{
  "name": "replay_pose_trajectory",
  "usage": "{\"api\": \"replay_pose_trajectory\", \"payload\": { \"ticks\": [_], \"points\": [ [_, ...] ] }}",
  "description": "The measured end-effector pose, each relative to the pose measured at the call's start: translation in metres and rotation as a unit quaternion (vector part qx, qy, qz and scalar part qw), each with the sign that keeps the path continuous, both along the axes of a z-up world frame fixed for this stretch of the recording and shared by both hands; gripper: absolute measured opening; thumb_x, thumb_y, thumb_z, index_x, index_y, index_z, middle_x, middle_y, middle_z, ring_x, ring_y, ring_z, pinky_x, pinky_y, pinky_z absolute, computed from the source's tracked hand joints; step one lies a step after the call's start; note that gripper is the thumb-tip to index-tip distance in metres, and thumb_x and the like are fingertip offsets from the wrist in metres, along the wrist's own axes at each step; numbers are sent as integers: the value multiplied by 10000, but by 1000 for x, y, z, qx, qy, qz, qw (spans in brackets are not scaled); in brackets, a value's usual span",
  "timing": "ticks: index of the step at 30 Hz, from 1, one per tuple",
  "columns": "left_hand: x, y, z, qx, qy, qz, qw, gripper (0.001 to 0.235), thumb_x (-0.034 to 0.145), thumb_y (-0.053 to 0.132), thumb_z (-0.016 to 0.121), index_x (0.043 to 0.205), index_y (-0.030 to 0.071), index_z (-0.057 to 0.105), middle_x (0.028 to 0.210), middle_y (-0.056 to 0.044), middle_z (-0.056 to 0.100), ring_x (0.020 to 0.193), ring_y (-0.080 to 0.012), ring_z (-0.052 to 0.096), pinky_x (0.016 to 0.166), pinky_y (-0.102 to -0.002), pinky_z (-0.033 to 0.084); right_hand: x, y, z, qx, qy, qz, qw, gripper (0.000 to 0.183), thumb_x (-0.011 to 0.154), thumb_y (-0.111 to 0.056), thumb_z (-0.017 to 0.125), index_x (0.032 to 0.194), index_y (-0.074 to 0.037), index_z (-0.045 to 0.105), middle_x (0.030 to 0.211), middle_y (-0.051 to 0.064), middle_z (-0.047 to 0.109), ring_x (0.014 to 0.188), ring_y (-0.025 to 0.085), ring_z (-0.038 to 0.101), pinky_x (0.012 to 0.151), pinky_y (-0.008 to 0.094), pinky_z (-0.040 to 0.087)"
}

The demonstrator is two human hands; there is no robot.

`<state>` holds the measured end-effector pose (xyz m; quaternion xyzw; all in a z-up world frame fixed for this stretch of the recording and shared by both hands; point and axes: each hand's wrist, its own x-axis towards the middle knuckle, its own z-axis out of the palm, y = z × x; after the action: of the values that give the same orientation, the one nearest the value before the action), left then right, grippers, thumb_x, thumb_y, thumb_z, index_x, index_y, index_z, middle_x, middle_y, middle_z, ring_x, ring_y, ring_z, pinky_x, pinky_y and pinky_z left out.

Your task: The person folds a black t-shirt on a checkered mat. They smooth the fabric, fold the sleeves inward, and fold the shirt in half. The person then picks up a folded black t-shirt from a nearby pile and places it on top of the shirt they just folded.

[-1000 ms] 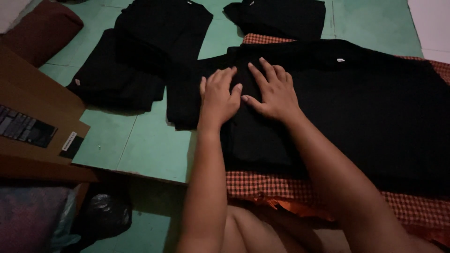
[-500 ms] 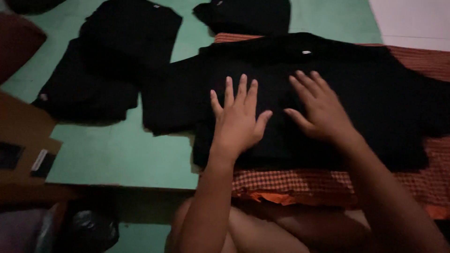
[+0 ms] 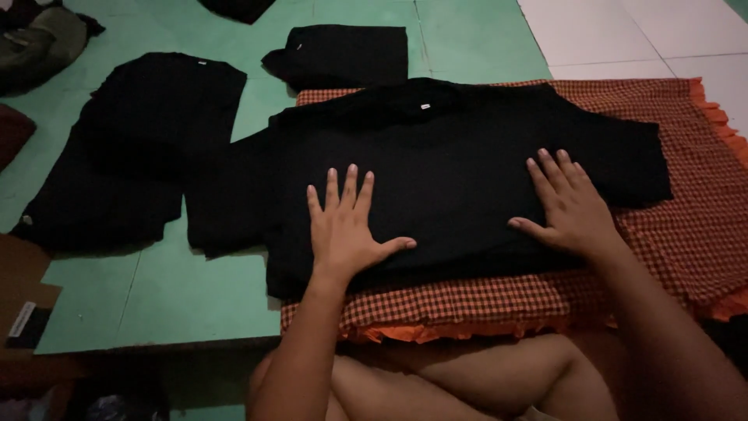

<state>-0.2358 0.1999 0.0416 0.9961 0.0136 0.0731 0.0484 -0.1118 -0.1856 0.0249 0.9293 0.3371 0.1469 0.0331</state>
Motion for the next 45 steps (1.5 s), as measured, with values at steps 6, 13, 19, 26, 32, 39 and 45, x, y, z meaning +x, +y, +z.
{"api": "replay_pose_trajectory", "payload": {
  "ticks": [6,13,19,26,32,39,45],
  "points": [
    [2,-4,-8,21,-12,-9,1000,1277,747,1018,398,1622,107,211,1680,-207,157,1534,-482,54,1147,-738,52,-28,16,17,-15,-63,-22,998,964,912,-684,468,1566,22,408,1617,323,372,1491,521,333,1231,559,274],
    [-23,-59,19,-74,-120,-234,962,574,976,498,560,1451,176,569,1545,-167,503,1481,-401,375,1155,-715,224,-70,32,30,95,-76,139,983,557,832,-412,763,1264,-69,687,1318,166,666,1260,361,621,1072,484,500],
    [-21,-74,0,-26,-184,-295,937,509,911,399,715,1359,165,657,1428,-119,637,1396,-361,518,1118,-702,336,-71,-19,28,73,-29,98,992,401,756,-285,787,1097,-100,685,1143,97,685,1066,311,629,937,472,488],
    [-23,-75,5,-116,-271,-321,900,148,846,162,826,980,117,783,1038,-64,796,1059,-274,745,1028,-627,440,-69,-48,25,92,-80,160,980,243,867,-81,798,1103,-133,766,1058,45,739,971,265,680,831,419,546],
    [-23,-71,8,-151,-240,-309,908,83,890,171,776,964,135,788,1014,-23,800,1063,-242,742,984,-538,450,-70,-53,33,175,8,142,974,280,889,-22,738,1152,-116,762,1138,69,759,1028,232,718,891,344,607],
    [-21,-72,9,-131,-281,-301,902,259,1058,276,571,932,121,735,935,-18,769,978,-214,756,839,-445,501,-63,-56,41,185,-3,124,975,173,916,-12,741,1067,-90,769,1055,83,744,918,201,725,842,317,587],
    [-18,-69,11,-86,-327,-334,880,405,1091,374,467,885,129,716,924,-30,775,931,-225,768,621,-342,507,-57,-58,43,44,-78,132,987,131,950,12,638,1064,-37,679,989,132,641,872,320,628,703,442,534]
  ]
}}
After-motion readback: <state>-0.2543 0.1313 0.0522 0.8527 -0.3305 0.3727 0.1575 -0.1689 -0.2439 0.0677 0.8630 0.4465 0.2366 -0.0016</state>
